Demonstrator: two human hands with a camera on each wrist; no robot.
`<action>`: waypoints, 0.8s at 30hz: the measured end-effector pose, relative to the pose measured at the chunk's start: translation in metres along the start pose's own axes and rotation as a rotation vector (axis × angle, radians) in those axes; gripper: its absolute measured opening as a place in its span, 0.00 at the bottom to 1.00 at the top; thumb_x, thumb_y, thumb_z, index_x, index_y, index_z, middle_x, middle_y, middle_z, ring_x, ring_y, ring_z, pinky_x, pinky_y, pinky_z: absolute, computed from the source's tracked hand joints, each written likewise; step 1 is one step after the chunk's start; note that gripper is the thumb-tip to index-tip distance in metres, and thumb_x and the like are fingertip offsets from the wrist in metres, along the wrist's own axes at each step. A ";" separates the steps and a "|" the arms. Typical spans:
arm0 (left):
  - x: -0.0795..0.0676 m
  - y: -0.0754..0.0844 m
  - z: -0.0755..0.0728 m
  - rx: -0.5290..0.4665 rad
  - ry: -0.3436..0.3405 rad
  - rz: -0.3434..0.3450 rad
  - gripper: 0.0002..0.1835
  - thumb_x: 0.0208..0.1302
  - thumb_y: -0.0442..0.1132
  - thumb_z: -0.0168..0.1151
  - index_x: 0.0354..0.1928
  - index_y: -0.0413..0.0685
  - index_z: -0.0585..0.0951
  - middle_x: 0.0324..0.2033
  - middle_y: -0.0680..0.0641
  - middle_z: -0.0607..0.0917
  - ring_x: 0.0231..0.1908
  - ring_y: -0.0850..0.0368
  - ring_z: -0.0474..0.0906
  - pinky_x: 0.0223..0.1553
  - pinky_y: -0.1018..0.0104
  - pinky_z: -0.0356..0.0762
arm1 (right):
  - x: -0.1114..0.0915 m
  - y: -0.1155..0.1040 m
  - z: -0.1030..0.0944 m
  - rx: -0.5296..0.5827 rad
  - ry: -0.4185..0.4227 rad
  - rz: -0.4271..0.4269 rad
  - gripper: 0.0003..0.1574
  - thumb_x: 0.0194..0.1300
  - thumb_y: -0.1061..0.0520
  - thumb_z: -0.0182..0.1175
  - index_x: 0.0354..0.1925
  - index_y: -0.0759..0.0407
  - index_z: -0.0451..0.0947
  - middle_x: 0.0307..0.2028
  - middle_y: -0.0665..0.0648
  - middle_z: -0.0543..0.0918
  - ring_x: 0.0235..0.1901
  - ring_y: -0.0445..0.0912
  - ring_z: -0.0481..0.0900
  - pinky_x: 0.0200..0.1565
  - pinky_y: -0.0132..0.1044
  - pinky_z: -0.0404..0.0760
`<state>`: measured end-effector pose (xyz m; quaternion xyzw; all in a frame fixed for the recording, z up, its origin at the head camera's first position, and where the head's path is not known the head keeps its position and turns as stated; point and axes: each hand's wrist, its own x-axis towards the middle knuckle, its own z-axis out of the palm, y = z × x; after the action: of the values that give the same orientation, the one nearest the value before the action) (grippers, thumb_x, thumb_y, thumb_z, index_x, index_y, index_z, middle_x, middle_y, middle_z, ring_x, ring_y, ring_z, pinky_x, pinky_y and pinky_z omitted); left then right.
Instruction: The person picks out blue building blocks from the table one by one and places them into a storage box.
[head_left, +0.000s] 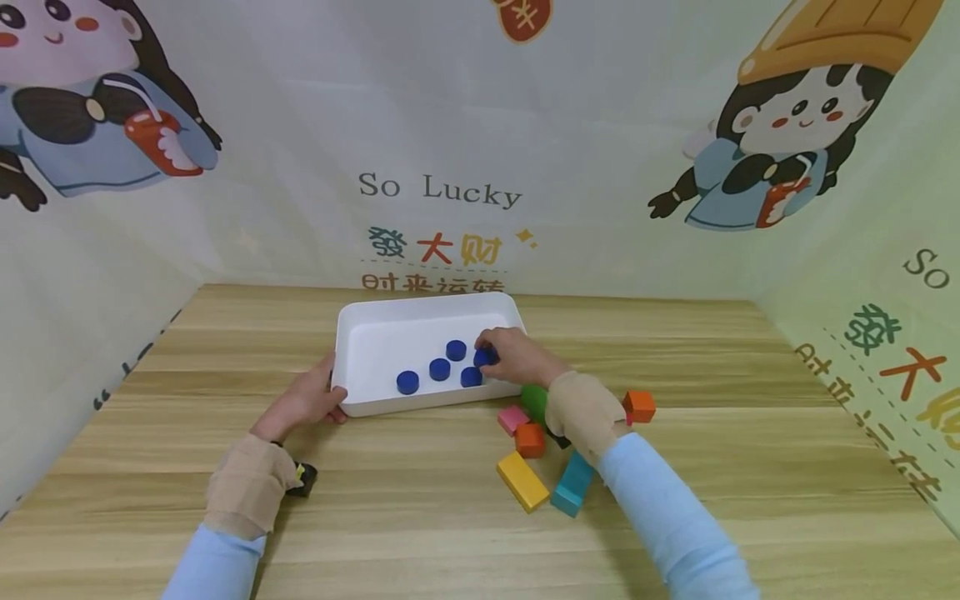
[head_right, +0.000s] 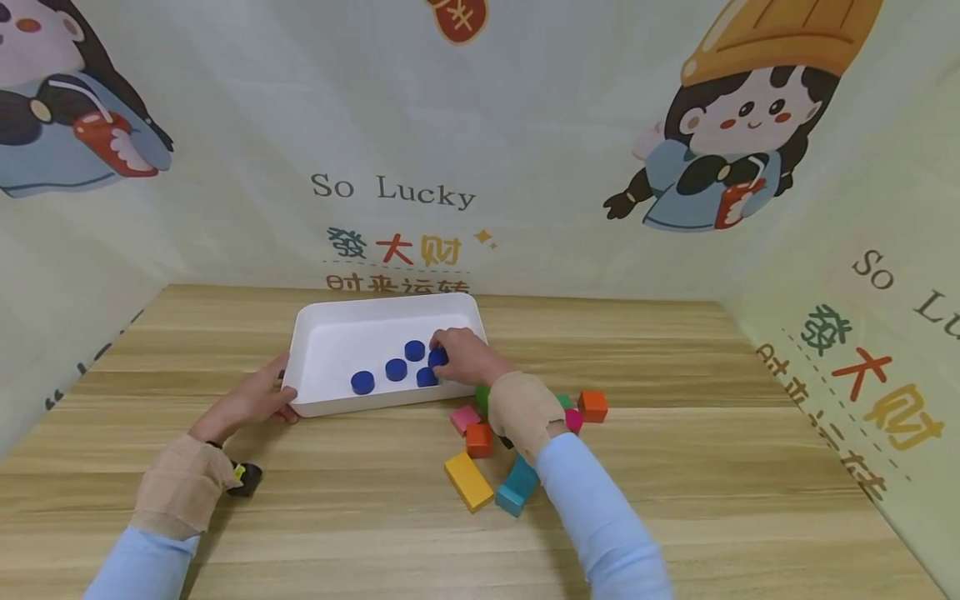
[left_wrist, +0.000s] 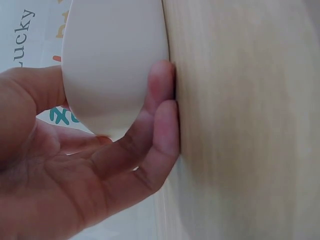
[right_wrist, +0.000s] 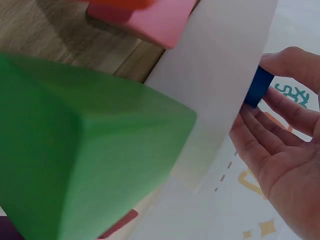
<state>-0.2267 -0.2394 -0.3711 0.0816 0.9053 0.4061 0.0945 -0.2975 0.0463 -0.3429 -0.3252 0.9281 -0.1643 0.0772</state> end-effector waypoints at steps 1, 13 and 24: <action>0.000 0.000 0.000 0.000 0.000 0.003 0.25 0.58 0.25 0.43 0.58 0.26 0.52 0.33 0.28 0.75 0.19 0.56 0.77 0.21 0.64 0.79 | 0.000 0.001 0.001 -0.002 -0.003 0.002 0.20 0.55 0.60 0.59 0.47 0.66 0.72 0.43 0.62 0.77 0.41 0.49 0.73 0.50 0.38 0.74; 0.001 -0.002 0.002 -0.010 0.015 -0.010 0.24 0.56 0.25 0.42 0.56 0.26 0.54 0.29 0.31 0.77 0.18 0.57 0.77 0.19 0.65 0.79 | 0.000 0.007 0.008 -0.014 -0.047 0.007 0.20 0.55 0.59 0.59 0.46 0.66 0.72 0.43 0.61 0.78 0.42 0.49 0.73 0.51 0.39 0.73; 0.002 -0.003 0.003 -0.022 0.018 -0.007 0.23 0.56 0.25 0.42 0.55 0.26 0.54 0.30 0.31 0.77 0.18 0.57 0.77 0.19 0.65 0.78 | -0.001 0.012 0.009 -0.058 -0.055 0.019 0.20 0.56 0.57 0.60 0.46 0.65 0.73 0.43 0.61 0.78 0.42 0.49 0.74 0.49 0.39 0.75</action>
<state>-0.2285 -0.2387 -0.3755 0.0734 0.9019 0.4164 0.0885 -0.3014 0.0530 -0.3557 -0.3229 0.9330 -0.1276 0.0949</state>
